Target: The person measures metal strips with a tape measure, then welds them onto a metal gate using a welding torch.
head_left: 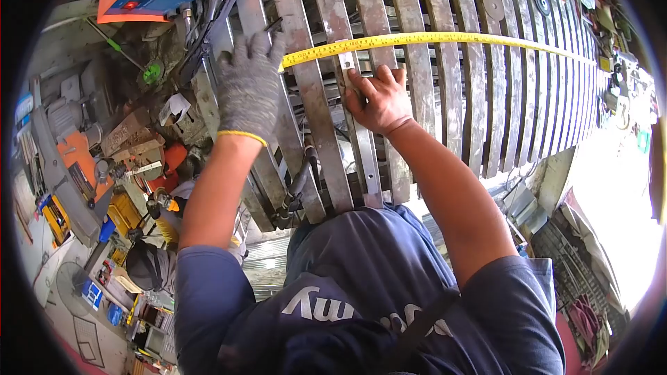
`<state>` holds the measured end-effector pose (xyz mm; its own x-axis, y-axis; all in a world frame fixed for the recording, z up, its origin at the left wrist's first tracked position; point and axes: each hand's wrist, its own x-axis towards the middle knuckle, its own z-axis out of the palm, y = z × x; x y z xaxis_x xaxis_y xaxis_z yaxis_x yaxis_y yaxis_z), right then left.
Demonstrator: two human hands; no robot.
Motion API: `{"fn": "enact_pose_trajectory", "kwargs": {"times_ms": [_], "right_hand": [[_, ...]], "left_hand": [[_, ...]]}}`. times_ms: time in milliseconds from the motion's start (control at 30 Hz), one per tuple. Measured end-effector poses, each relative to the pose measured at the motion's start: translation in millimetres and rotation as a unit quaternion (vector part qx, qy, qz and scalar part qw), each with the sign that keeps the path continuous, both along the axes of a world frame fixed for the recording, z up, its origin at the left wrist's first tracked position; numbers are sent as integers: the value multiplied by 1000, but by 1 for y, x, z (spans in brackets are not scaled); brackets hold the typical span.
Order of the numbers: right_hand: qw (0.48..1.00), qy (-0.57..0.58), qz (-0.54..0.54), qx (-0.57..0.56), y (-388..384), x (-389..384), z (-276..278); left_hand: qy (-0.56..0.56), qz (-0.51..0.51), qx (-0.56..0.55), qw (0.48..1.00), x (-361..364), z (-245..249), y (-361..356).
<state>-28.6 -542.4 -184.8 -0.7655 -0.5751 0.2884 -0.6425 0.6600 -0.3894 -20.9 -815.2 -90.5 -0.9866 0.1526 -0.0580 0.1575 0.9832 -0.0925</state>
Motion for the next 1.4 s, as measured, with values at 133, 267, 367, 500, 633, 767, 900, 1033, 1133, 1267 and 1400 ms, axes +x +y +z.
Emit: {"fn": "enact_pose_trajectory", "kwargs": {"times_ms": [133,267,367,500,633,767,900,1033,1133,1267,1400], "right_hand": [[1000,11,-3,-1,0,0,-6],[1000,11,-19,-12,-5,1,4],[999,32,-19,-9,-6,0,-5],[999,15,-7,28,-1,1,-2],[999,31,-5,12,-5,-2,1],[999,44,-9,-15,-8,-2,2],[1000,16,-14,7,-4,1,0],[1000,22,-16,12,-6,-1,-2],[999,21,-20,12,-5,1,-4],[999,25,-25,7,-6,1,-5],[999,28,-23,2,-6,2,-5]], "left_hand": [[-105,2,182,978,-10,10,-26],[9,14,354,935,-19,28,25],[-25,2,332,943,-30,4,44],[-3,-16,348,938,-38,3,76],[6,-19,296,955,-62,-2,72],[45,-1,280,959,-76,-4,56],[127,-31,154,979,-80,2,31],[246,-63,84,963,-103,-18,-5],[289,-73,72,952,-118,-47,-24],[224,-40,111,967,-111,-74,-25],[215,-1,180,960,-63,-24,23]]}}
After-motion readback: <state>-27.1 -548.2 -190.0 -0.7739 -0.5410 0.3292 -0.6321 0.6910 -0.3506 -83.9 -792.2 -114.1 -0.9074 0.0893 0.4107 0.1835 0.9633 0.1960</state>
